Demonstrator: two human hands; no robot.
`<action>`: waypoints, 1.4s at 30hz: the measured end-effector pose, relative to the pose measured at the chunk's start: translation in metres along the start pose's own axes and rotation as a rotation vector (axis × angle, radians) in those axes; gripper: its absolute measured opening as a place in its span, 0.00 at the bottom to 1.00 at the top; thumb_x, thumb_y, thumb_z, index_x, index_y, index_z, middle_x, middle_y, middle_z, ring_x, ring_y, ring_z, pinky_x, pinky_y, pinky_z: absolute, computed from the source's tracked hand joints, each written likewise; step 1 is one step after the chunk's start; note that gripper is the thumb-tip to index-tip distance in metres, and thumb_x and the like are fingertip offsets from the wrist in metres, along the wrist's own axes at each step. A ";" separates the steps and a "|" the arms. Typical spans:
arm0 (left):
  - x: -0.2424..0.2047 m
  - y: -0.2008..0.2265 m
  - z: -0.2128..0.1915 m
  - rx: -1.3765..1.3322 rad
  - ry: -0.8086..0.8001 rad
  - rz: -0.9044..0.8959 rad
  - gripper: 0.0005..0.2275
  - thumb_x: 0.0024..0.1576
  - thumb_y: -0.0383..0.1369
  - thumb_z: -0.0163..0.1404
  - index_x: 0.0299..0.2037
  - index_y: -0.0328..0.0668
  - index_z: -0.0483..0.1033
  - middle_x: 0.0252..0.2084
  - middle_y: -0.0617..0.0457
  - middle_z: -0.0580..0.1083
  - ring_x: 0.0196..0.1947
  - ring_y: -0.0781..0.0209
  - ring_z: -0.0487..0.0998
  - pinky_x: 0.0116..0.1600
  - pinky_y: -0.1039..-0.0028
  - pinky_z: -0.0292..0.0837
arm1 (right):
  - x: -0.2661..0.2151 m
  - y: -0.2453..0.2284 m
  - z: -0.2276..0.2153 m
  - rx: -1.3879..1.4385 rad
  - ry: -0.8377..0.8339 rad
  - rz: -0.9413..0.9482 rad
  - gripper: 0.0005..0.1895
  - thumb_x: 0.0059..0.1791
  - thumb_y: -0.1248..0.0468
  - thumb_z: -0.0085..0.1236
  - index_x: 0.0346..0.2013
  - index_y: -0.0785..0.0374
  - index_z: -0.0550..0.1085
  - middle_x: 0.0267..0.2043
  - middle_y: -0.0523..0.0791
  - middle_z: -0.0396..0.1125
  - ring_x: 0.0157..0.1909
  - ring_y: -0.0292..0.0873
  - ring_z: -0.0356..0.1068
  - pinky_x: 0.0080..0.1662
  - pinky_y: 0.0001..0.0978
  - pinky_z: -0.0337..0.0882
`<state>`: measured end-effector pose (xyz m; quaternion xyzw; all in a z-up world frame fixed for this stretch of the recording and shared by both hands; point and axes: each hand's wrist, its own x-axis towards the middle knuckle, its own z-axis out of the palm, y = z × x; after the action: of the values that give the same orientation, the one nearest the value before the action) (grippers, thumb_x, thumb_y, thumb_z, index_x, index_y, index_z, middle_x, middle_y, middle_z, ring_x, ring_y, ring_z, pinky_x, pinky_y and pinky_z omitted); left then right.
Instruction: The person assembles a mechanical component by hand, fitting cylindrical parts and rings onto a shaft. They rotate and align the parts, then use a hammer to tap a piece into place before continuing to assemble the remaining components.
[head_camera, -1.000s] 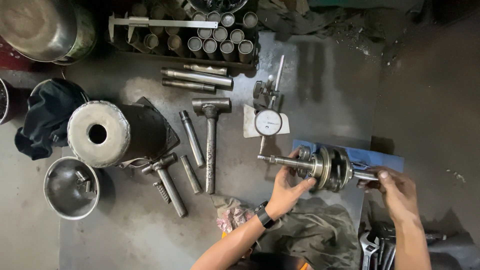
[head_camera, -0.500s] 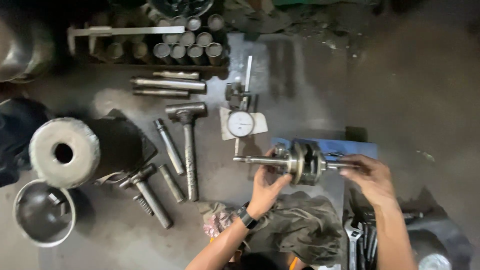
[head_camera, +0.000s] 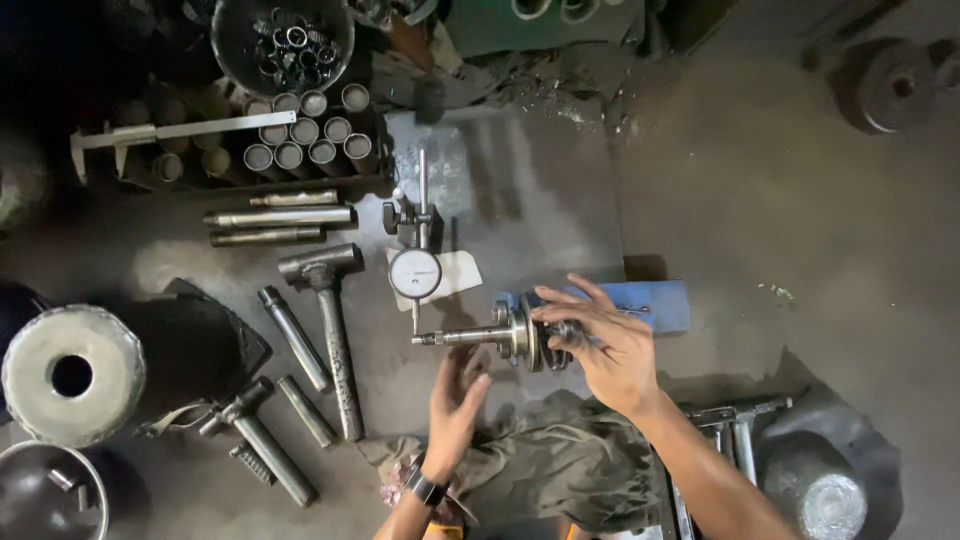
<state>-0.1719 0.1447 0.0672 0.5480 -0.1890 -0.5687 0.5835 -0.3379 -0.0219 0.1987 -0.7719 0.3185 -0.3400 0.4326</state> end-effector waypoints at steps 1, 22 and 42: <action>-0.011 0.012 -0.006 0.003 -0.006 0.004 0.32 0.58 0.27 0.54 0.72 0.33 0.53 0.71 0.46 0.62 0.71 0.54 0.64 0.69 0.66 0.65 | -0.001 -0.004 0.001 -0.002 0.006 -0.003 0.14 0.47 0.67 0.65 0.47 0.66 0.78 0.51 0.46 0.77 0.66 0.51 0.73 0.74 0.51 0.59; 0.029 0.179 0.122 -0.815 -0.184 -0.211 0.21 0.63 0.46 0.44 0.50 0.33 0.74 0.48 0.42 0.78 0.47 0.51 0.80 0.53 0.62 0.77 | -0.007 -0.091 -0.079 -0.031 0.074 0.249 0.12 0.53 0.70 0.50 0.50 0.69 0.75 0.58 0.51 0.77 0.42 0.43 0.74 0.48 0.37 0.74; 0.019 0.010 0.027 -0.044 0.170 0.043 0.07 0.58 0.25 0.58 0.44 0.31 0.82 0.39 0.58 0.78 0.39 0.71 0.75 0.46 0.79 0.71 | -0.032 0.027 -0.063 -0.684 -0.373 0.282 0.19 0.45 0.58 0.61 0.50 0.58 0.79 0.50 0.50 0.74 0.51 0.55 0.72 0.52 0.47 0.71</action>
<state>-0.1844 0.1143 0.0770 0.5772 -0.1380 -0.5116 0.6214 -0.4120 -0.0367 0.1920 -0.8684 0.4317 -0.0063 0.2438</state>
